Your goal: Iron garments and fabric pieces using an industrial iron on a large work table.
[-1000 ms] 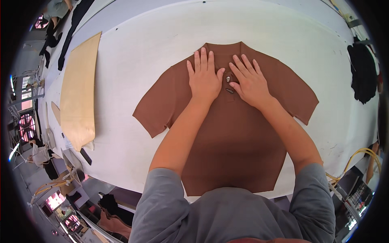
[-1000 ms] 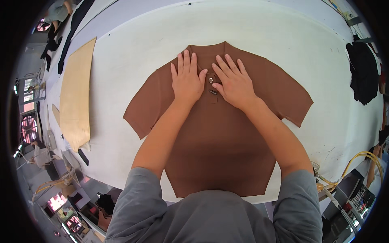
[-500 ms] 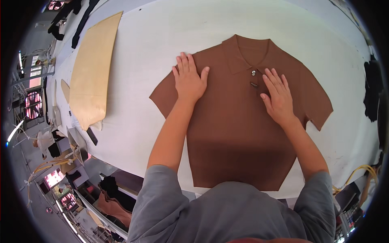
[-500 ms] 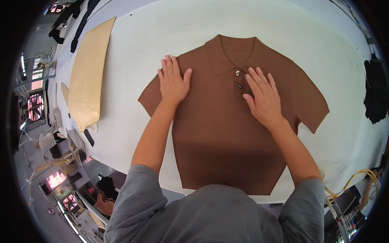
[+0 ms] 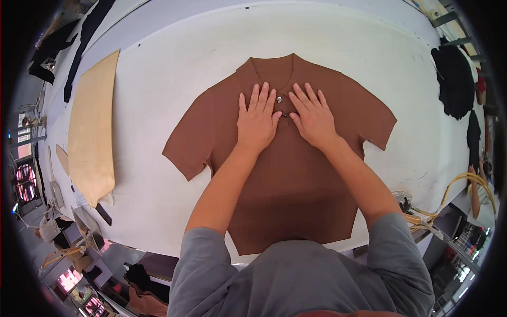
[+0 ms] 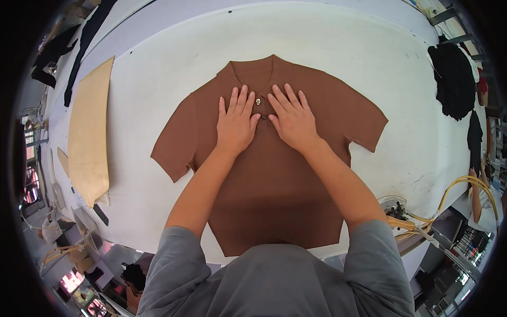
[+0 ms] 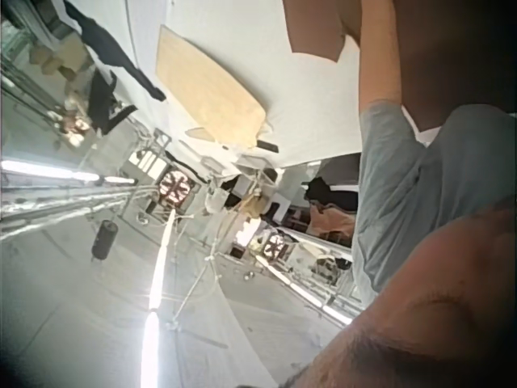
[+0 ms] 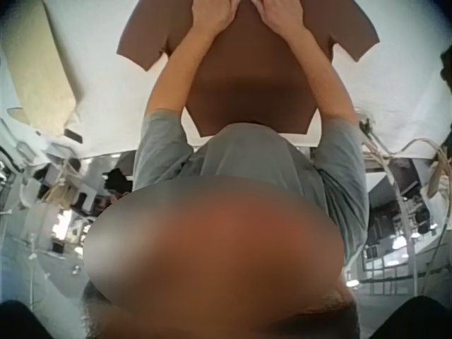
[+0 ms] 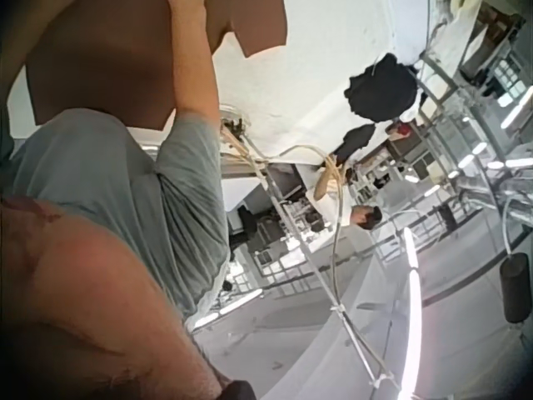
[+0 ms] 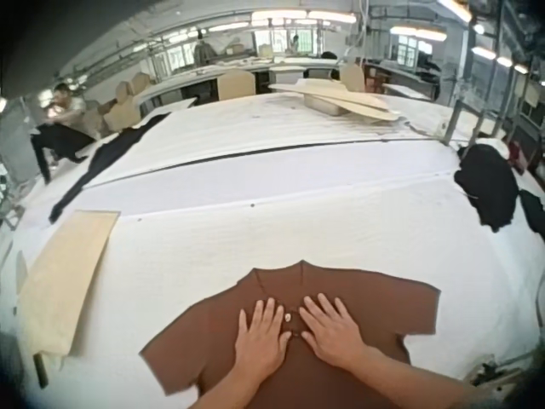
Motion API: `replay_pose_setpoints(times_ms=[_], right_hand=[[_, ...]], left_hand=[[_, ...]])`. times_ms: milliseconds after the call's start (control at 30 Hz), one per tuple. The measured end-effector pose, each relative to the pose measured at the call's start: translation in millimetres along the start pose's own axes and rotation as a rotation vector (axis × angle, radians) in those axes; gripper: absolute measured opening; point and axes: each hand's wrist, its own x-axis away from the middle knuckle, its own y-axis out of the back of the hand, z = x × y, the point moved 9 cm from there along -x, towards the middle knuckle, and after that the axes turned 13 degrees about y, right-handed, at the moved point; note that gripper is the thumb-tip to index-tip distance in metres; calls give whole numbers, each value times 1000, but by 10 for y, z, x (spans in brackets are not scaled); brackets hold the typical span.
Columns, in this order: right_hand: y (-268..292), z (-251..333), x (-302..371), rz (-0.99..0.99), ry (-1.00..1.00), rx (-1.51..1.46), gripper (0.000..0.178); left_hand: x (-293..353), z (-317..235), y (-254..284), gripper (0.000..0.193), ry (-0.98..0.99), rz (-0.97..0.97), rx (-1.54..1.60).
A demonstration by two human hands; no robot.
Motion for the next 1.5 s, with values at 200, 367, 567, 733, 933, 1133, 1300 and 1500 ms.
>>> replay_pose_setpoints(times_ms=[200, 367, 567, 733, 933, 1133, 1300, 1500], right_hand=[[48, -179, -72, -10, -35, 44, 56], [181, -828, 108, -11, -151, 129, 58], [335, -1559, 757, 128, -203, 213, 64], [316, -1748, 926, 203, -241, 219, 68], [682, -1611, 1023, 111, -211, 140, 64], [1566, -1424, 2671, 268, -388, 143, 60], [2507, -1425, 4227, 397, -719, 208, 57], [2698, -906, 5045, 461, -711, 333, 53]], left_hand=[[-198, 488, 61, 62, 133, -58, -163], [-232, 1255, 144, 66, 282, 3, -239], [133, 1751, 322, 66, 266, 19, -252], [180, 1868, 278, 66, 315, 37, -249], [228, 1939, 383, 70, 522, 67, -308], [-72, 1436, 269, 69, 265, -128, -172], [-242, 1287, 452, 59, 198, -276, -227], [-685, 1800, 389, 40, 621, 331, 215]])
